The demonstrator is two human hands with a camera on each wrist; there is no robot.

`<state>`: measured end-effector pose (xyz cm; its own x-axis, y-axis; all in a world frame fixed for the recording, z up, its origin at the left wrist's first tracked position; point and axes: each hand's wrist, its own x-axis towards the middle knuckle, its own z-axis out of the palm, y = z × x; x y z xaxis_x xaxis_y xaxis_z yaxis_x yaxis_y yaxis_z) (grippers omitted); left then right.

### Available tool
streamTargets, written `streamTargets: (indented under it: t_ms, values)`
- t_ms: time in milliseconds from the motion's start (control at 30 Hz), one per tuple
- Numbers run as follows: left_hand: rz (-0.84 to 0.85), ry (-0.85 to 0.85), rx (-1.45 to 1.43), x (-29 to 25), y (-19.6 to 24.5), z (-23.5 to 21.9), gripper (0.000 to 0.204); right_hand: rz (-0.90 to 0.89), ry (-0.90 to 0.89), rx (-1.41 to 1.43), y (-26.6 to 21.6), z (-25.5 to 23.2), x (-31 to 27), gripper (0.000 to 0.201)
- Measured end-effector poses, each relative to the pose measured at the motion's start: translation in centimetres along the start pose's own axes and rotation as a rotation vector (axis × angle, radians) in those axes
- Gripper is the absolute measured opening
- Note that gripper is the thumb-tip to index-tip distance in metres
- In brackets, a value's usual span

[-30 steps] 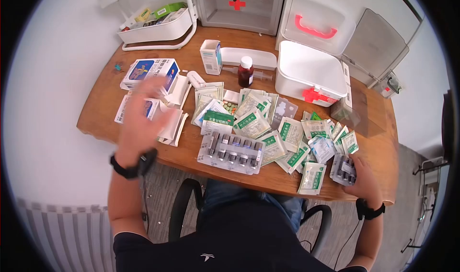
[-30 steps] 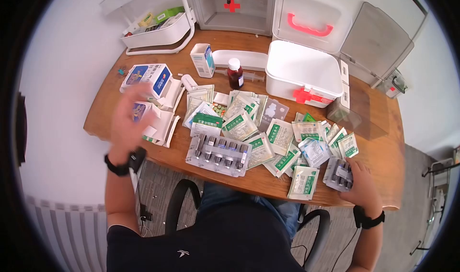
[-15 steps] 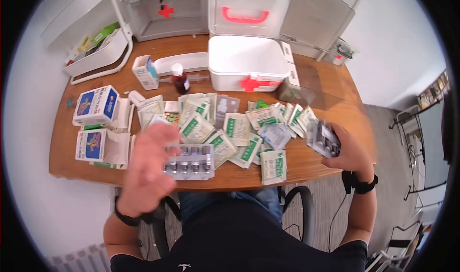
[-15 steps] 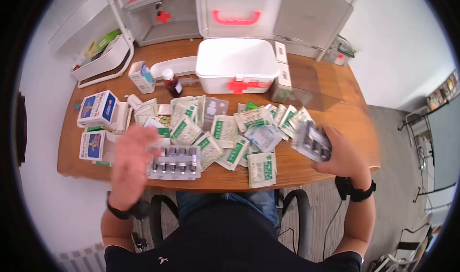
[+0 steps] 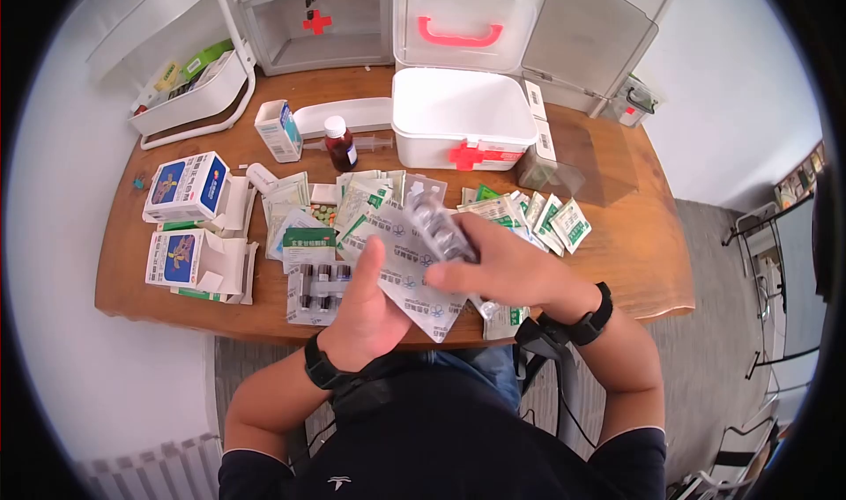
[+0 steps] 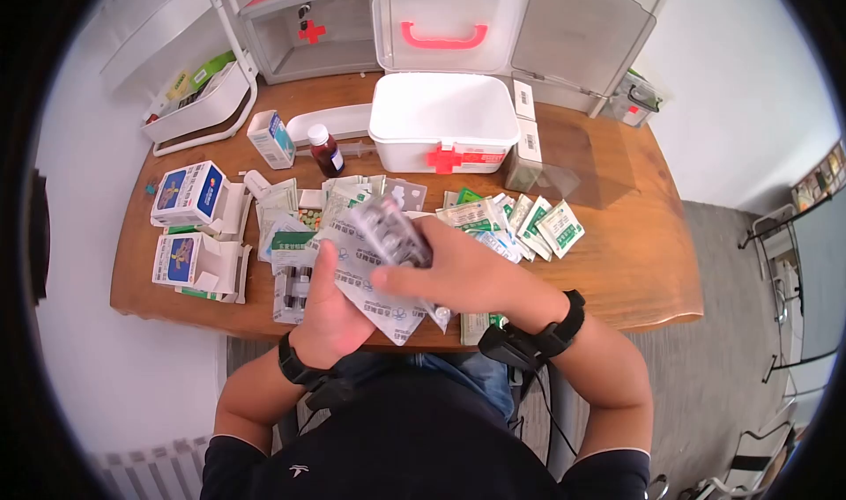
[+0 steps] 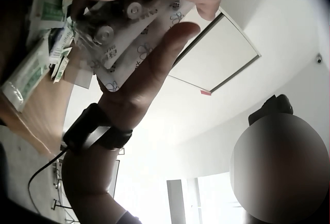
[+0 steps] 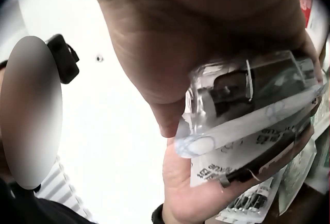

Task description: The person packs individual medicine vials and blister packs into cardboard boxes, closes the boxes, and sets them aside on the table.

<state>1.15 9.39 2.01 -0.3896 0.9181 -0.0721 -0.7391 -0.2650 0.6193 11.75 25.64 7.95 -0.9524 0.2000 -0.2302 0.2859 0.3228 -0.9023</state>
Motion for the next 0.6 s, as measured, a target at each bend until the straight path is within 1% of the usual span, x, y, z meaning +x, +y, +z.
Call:
streamTargets:
  t_ms: [33, 100, 133, 167, 233, 267, 300, 333, 367, 400, 433, 467, 500, 533, 567, 600]
  values:
    - [0.005, 0.005, -0.004, -0.1, 0.5, -0.2, 0.084, 0.000, -0.008, -0.003, 0.1, -0.1, 0.2, 0.086]
    - [-0.085, -0.083, -0.200, -0.3, 1.4, -0.8, 0.087, 0.038, -0.014, 0.460, 0.4, -0.4, 0.6, 0.078]
    - [-0.080, 0.051, -0.252, -0.6, 1.3, -1.6, 0.088, 0.055, 0.012, 0.489, -0.3, -0.8, 0.2, 0.071]
    - [-0.069, 0.051, -0.257, -0.6, 1.6, -1.8, 0.088, 0.054, 0.004, 0.480, -0.6, -1.0, 0.1, 0.071]
    - [0.044, 0.049, -0.193, -0.8, 2.3, -1.9, 0.086, 0.030, 0.148, 0.417, -1.0, -1.3, 0.1, 0.069]
    - [0.055, 0.054, -0.195, -0.8, 2.3, -2.1, 0.086, 0.067, 0.131, 0.332, -1.4, -1.4, 0.3, 0.072]
    - [0.082, 0.008, -0.183, -0.7, 2.2, -2.4, 0.086, 0.063, 0.121, 0.328, -2.0, -0.8, 0.7, 0.072]
    - [0.108, -0.039, -0.168, -0.5, 2.1, -2.6, 0.085, -0.028, 0.129, 0.153, -2.7, 0.3, 1.2, 0.076]
    - [0.118, -0.036, -0.163, -0.3, 1.8, -2.5, 0.085, -0.121, 0.138, -0.022, -3.3, 1.5, 1.7, 0.081]
    - [0.189, -0.087, -0.118, -0.3, 1.3, -2.3, 0.083, -0.195, 0.211, -0.299, -2.9, 2.8, 2.6, 0.091]
    - [0.259, -0.136, -0.072, -0.4, 1.1, -2.3, 0.082, -0.207, 0.204, -0.297, -2.6, 4.1, 2.9, 0.091]
    - [0.220, -0.127, -0.118, -0.7, 1.0, -2.8, 0.072, -0.206, 0.212, -0.415, -2.4, 5.4, 3.0, 0.095]
    - [0.237, -0.118, -0.109, -0.8, 1.4, -2.9, 0.072, -0.209, 0.218, -0.535, -2.5, 6.2, 3.3, 0.098]
    - [0.205, -0.028, 0.019, -1.0, 1.9, -3.0, 0.068, -0.138, 0.098, -0.415, -3.8, 5.6, 3.1, 0.095]
    - [0.171, 0.070, 0.147, -1.3, 2.4, -3.2, 0.063, -0.162, 0.078, -0.412, -3.6, 5.1, 3.4, 0.095]
    - [0.219, 0.119, 0.050, -1.2, 2.8, -3.0, 0.060, -0.317, 0.052, -0.337, -3.2, 4.5, 3.6, 0.094]
